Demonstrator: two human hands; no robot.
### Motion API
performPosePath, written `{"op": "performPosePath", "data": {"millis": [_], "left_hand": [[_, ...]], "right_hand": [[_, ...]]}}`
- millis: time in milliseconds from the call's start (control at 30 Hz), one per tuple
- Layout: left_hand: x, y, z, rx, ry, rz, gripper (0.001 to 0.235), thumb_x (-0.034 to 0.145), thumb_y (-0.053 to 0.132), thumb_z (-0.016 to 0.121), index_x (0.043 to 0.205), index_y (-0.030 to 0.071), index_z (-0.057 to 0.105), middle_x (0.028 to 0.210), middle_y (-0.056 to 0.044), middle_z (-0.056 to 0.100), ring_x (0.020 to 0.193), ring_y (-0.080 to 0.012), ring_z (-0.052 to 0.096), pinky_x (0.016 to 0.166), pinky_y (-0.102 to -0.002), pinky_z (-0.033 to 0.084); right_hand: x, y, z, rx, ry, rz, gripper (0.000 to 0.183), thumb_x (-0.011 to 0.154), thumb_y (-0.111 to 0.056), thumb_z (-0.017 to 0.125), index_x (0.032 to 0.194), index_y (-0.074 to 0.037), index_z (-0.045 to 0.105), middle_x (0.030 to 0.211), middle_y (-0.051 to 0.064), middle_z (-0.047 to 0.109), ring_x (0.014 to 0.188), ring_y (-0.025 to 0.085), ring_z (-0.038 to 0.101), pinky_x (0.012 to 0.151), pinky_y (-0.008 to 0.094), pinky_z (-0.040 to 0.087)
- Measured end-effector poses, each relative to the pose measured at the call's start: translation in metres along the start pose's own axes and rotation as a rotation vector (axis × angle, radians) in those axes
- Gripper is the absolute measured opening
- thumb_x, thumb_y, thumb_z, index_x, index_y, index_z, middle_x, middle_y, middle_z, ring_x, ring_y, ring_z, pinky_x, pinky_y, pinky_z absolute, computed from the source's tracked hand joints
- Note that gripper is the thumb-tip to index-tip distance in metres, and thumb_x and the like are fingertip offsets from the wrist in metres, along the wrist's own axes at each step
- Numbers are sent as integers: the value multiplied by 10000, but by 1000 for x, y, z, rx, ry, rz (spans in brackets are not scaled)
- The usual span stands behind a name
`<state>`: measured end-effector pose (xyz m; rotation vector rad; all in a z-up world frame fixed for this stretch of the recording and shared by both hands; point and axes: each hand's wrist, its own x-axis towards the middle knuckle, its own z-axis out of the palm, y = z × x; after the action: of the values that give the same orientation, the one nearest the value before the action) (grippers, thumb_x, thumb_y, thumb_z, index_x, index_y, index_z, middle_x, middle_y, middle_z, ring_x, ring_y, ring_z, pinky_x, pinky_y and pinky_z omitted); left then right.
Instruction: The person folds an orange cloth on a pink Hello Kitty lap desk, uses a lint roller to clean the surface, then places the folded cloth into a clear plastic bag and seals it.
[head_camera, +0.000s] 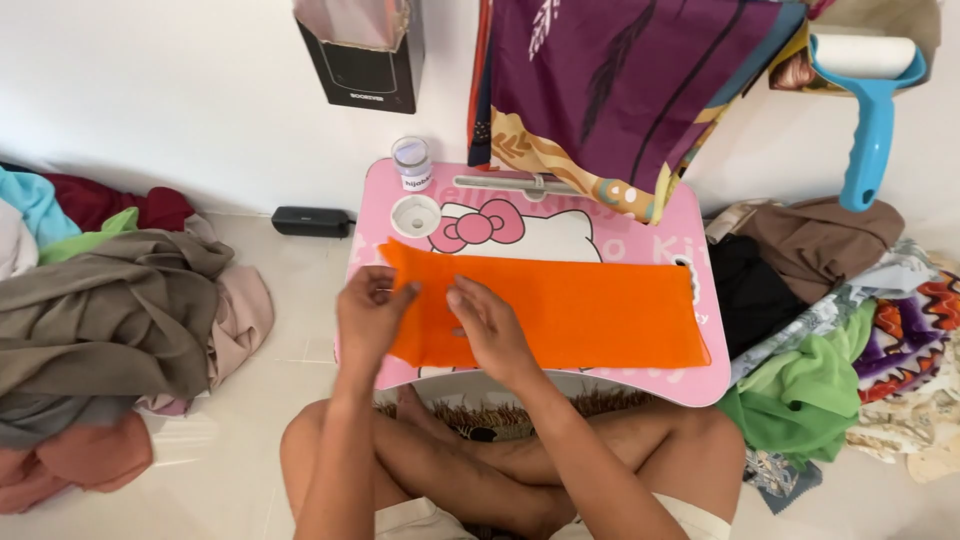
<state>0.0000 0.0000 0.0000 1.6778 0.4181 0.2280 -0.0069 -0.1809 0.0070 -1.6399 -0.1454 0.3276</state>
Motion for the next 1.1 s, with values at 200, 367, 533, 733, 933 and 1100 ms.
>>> {"op": "performPosePath", "data": {"millis": [200, 367, 533, 733, 933, 1100], "left_hand": [[-34, 10, 37, -28, -114, 38, 283, 855, 34, 766, 1078, 1, 595, 1016, -207, 739, 902, -258, 760, 803, -348, 618], [-72, 45, 46, -163, -177, 177, 395, 889, -56, 659, 1253, -97, 512, 1140, -282, 708, 1102, -366, 727, 950, -449, 598], [-103, 26, 55, -140, -102, 516, 367, 903, -73, 647, 1251, -121, 540, 1188, -295, 702, 1175, -471, 659, 972, -525, 567], [-144, -9, 92, 193, -269, 1051, 93, 935, 42, 610, 1022, 13, 629, 999, -144, 694, 896, -330, 666, 795, -408, 561], [-155, -34, 138, 508, -513, 1115, 420, 1032, 236, 583, 1325, -64, 571, 1448, -270, 530, 1389, -432, 476, 1176, -549, 378], [-160, -28, 149, 509, -587, 1195, 382, 1003, 175, 594, 1289, -79, 606, 1423, -256, 559, 1366, -407, 502, 1213, -527, 347]], "right_hand": [[46, 23, 4, 207, 134, 133, 542, 917, -447, 787, 1168, 30, 724, 838, 105, 761, 766, 176, 724, 525, 243, 570], [40, -9, -8, 143, 229, 108, 278, 875, -295, 815, 898, -20, 779, 686, 80, 692, 681, 137, 649, 512, 251, 495], [38, -7, -36, 95, 277, 71, 310, 911, -183, 729, 624, -93, 656, 496, -21, 459, 502, 50, 459, 447, 186, 322], [21, -46, -69, 134, 216, 26, 531, 986, -180, 673, 628, -191, 281, 643, -89, 190, 616, 67, 190, 580, 280, 170], [5, -37, -153, -61, 346, -114, 345, 982, -218, 715, 686, -147, 554, 689, -93, 383, 688, 61, 336, 649, 260, 300], [-14, 7, -248, 0, 663, 69, 382, 960, -180, 736, 656, -156, 507, 686, -93, 430, 670, 37, 416, 574, 234, 291]]}}
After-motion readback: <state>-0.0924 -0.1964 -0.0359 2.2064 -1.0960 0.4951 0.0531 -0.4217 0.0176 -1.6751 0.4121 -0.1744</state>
